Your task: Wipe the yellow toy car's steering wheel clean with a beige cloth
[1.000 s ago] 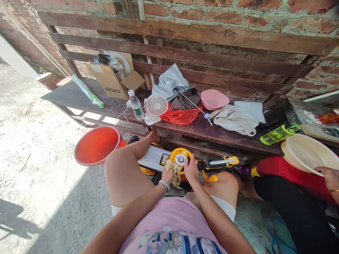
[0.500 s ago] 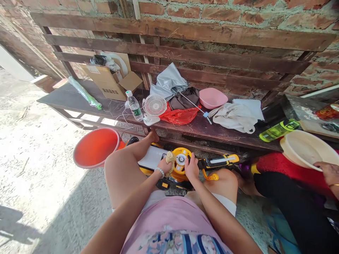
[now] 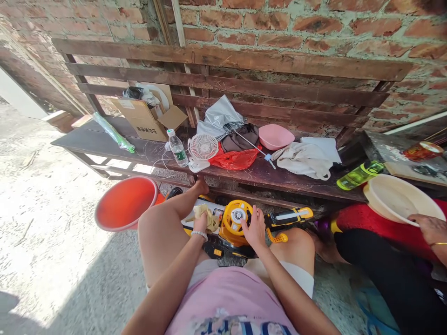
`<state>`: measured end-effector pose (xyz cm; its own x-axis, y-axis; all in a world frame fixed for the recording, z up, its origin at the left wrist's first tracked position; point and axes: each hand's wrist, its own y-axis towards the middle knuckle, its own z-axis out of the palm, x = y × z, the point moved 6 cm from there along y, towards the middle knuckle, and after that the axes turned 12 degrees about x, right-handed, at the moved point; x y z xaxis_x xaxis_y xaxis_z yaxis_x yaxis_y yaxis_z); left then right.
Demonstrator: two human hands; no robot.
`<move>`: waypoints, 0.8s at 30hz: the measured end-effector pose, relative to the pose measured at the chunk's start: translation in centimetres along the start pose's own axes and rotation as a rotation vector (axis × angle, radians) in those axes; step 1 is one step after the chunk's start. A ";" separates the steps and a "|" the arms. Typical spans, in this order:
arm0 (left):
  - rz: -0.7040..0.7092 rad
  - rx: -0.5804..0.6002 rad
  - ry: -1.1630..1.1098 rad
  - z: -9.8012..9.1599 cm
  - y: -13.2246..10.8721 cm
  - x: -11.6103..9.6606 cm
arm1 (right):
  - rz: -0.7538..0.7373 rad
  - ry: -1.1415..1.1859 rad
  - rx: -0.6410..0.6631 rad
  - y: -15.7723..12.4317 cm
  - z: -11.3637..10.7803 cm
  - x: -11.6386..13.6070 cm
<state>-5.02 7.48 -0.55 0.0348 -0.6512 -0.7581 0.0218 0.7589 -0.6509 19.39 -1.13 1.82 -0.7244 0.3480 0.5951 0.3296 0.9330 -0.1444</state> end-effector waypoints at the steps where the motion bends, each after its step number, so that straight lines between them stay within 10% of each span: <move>1: 0.057 0.005 -0.031 0.1 -0.8 -0.9 | -0.111 0.042 0.001 -0.8 -0.4 1.3; 6: 0.072 0.710 -0.083 6.1 -7.0 -1.7 | -0.501 0.405 0.253 -4.2 -1.0 7.5; 12: -0.269 0.913 -0.190 8.5 -10.9 1.3 | -0.097 0.854 0.489 -4.5 -0.4 4.9; 16: -0.142 0.816 0.136 7.3 -8.1 0.6 | 0.019 0.817 0.345 -4.7 -1.8 2.4; 20: 0.115 0.300 0.282 3.9 -3.6 -1.5 | -0.046 0.380 0.229 -3.2 -3.6 3.1; 24: -0.138 0.392 0.185 4.8 -1.7 1.5 | -0.312 -0.048 0.458 -2.0 -1.7 6.7</move>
<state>-0.20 5.20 -0.41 -0.1738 -0.7093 -0.6831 0.3920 0.5865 -0.7088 14.97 -0.81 7.44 -0.7759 0.0421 0.6295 -0.1944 0.9332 -0.3021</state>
